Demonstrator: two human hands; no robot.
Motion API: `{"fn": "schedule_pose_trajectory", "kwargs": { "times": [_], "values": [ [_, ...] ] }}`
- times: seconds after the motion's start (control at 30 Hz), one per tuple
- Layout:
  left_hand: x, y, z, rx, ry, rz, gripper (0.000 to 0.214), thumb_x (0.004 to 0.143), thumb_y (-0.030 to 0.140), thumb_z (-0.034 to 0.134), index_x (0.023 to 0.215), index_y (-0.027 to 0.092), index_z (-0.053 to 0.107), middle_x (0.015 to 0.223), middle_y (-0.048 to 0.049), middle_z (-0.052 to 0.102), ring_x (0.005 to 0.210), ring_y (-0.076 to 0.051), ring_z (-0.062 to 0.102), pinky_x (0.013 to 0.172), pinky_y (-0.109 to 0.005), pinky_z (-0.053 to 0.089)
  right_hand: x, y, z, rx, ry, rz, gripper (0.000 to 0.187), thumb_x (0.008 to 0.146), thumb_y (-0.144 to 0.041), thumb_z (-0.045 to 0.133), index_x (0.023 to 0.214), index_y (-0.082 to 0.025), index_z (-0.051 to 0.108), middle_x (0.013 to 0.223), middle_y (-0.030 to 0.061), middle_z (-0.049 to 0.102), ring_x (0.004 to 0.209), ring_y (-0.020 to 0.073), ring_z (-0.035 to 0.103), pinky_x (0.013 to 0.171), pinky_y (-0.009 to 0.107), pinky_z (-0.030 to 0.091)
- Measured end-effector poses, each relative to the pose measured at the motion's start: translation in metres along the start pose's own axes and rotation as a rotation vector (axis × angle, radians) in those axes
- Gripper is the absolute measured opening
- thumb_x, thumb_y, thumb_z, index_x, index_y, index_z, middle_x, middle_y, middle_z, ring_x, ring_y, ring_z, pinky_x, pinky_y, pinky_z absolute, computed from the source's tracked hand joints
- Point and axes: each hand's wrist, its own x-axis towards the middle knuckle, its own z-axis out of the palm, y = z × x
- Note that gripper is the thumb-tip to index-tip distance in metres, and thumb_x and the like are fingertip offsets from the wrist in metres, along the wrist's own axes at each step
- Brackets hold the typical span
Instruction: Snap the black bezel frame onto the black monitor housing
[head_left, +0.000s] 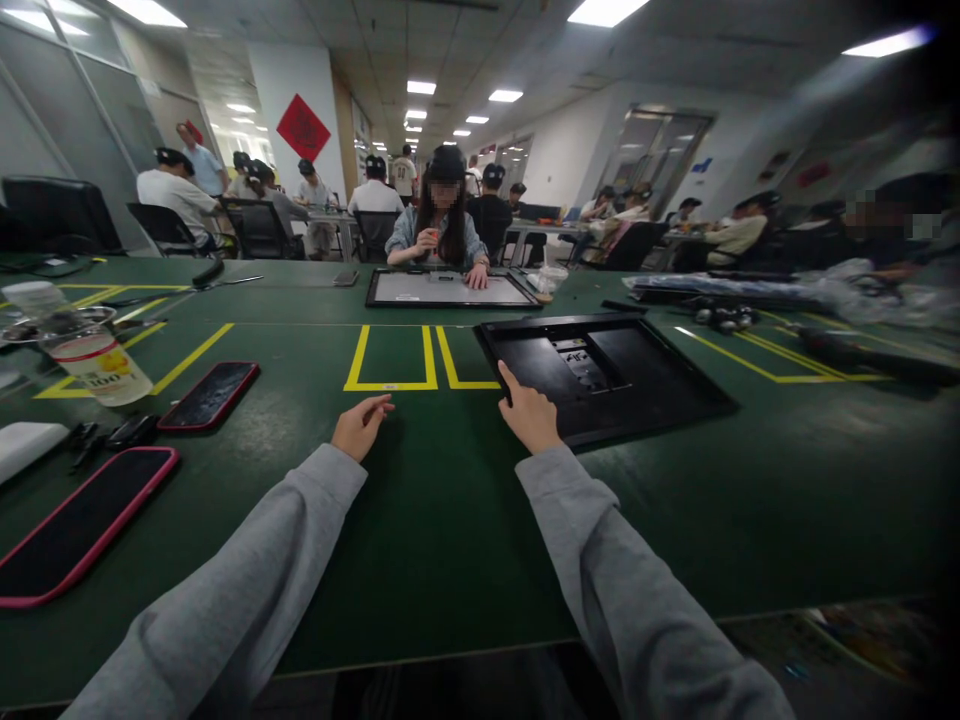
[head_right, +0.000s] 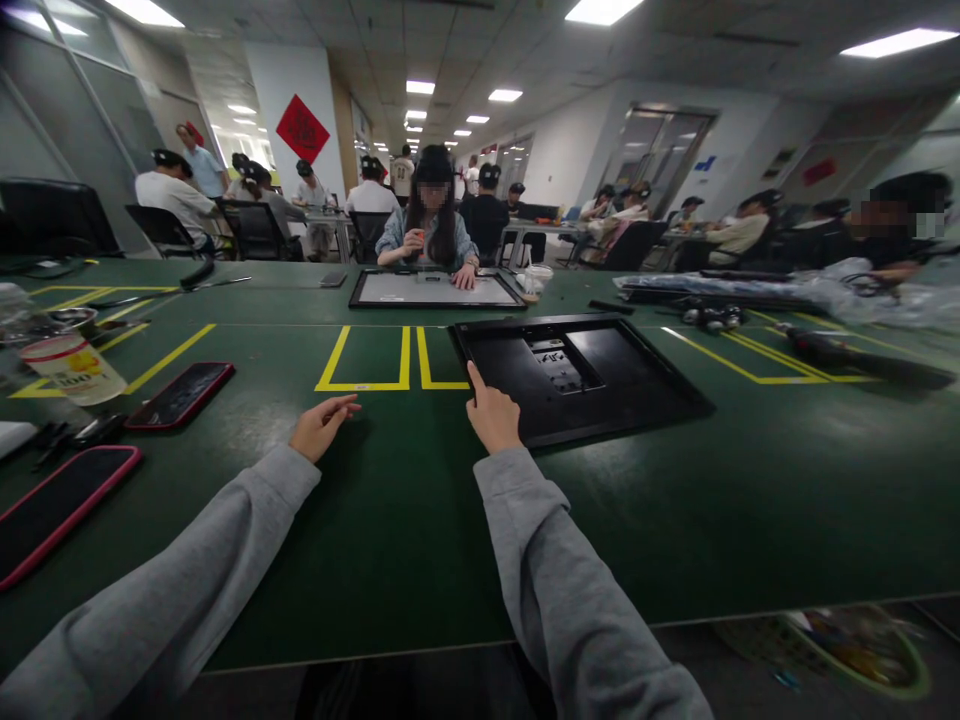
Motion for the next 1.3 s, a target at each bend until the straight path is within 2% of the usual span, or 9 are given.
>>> {"fn": "schedule_pose_trajectory", "kwargs": {
  "times": [0.27,0.47,0.6,0.8,0.9,1.03,1.17,1.3],
  "values": [
    [0.000,0.004,0.002,-0.012,0.005,-0.005,0.040,0.086,0.036,0.052,0.120,0.019,0.064,0.106,-0.0070,0.072,0.088,-0.016,0.067,0.089,-0.036,0.052,0.004,0.010,-0.005,0.002,-0.083,-0.104,0.084,0.089,-0.022,0.048,0.158,-0.023,0.000,0.105,0.0120,0.069,0.093,0.0255,0.066,0.080,0.035,0.047],
    [-0.002,0.014,0.003,-0.034,0.019,-0.016,0.038,0.086,0.036,0.053,0.118,0.019,0.065,0.104,-0.0064,0.073,0.085,-0.016,0.067,0.087,-0.036,0.052,0.006,-0.004,-0.012,0.013,-0.147,-0.136,0.082,0.090,-0.023,0.049,0.158,-0.019,0.002,0.109,0.0141,0.068,0.097,0.0255,0.065,0.085,0.036,0.046],
    [-0.003,0.016,0.003,-0.026,0.027,0.009,0.038,0.087,0.035,0.052,0.118,0.019,0.065,0.105,-0.0067,0.073,0.088,-0.017,0.067,0.088,-0.037,0.053,0.003,-0.038,-0.016,0.075,-0.181,-0.180,0.083,0.091,-0.027,0.050,0.158,-0.017,0.001,0.111,0.0144,0.067,0.099,0.0245,0.064,0.086,0.034,0.045],
    [0.003,0.013,0.001,-0.001,0.147,0.013,0.038,0.087,0.034,0.050,0.118,0.017,0.065,0.108,-0.0081,0.072,0.091,-0.018,0.067,0.093,-0.038,0.051,-0.018,-0.127,-0.017,0.179,-0.111,-0.153,0.086,0.086,-0.022,0.050,0.158,-0.016,0.002,0.109,0.0141,0.068,0.102,0.0274,0.064,0.084,0.036,0.048],
    [0.008,0.009,-0.004,-0.012,0.258,-0.016,0.040,0.087,0.034,0.049,0.120,0.017,0.063,0.115,-0.0091,0.069,0.103,-0.019,0.065,0.100,-0.038,0.047,-0.034,-0.173,-0.021,0.266,-0.110,-0.220,0.087,0.085,-0.022,0.050,0.157,-0.013,0.002,0.110,0.0157,0.068,0.103,0.0283,0.065,0.083,0.038,0.050],
    [0.017,0.002,-0.021,-0.111,0.352,-0.105,0.039,0.084,0.038,0.054,0.115,0.016,0.063,0.122,-0.0098,0.066,0.116,-0.021,0.059,0.107,-0.038,0.041,-0.052,-0.220,-0.027,0.429,-0.111,-0.349,0.084,0.086,-0.019,0.045,0.157,-0.013,0.000,0.107,0.0162,0.070,0.097,0.0289,0.067,0.079,0.040,0.052],
    [0.022,-0.002,-0.039,-0.225,0.368,-0.212,0.036,0.080,0.041,0.056,0.101,0.013,0.066,0.114,-0.0117,0.068,0.115,-0.023,0.060,0.107,-0.039,0.042,-0.059,-0.240,-0.029,0.541,-0.144,-0.423,0.083,0.084,-0.020,0.046,0.156,-0.010,0.005,0.113,0.0181,0.068,0.098,0.0296,0.068,0.078,0.040,0.053],
    [0.022,0.001,-0.040,-0.217,0.370,-0.251,0.035,0.080,0.038,0.058,0.105,0.014,0.065,0.119,-0.0100,0.067,0.119,-0.022,0.058,0.108,-0.037,0.040,-0.056,-0.227,-0.032,0.568,-0.232,-0.468,0.076,0.088,-0.024,0.045,0.155,-0.007,0.012,0.114,0.0191,0.068,0.099,0.0292,0.068,0.082,0.041,0.052]
  ]
}}
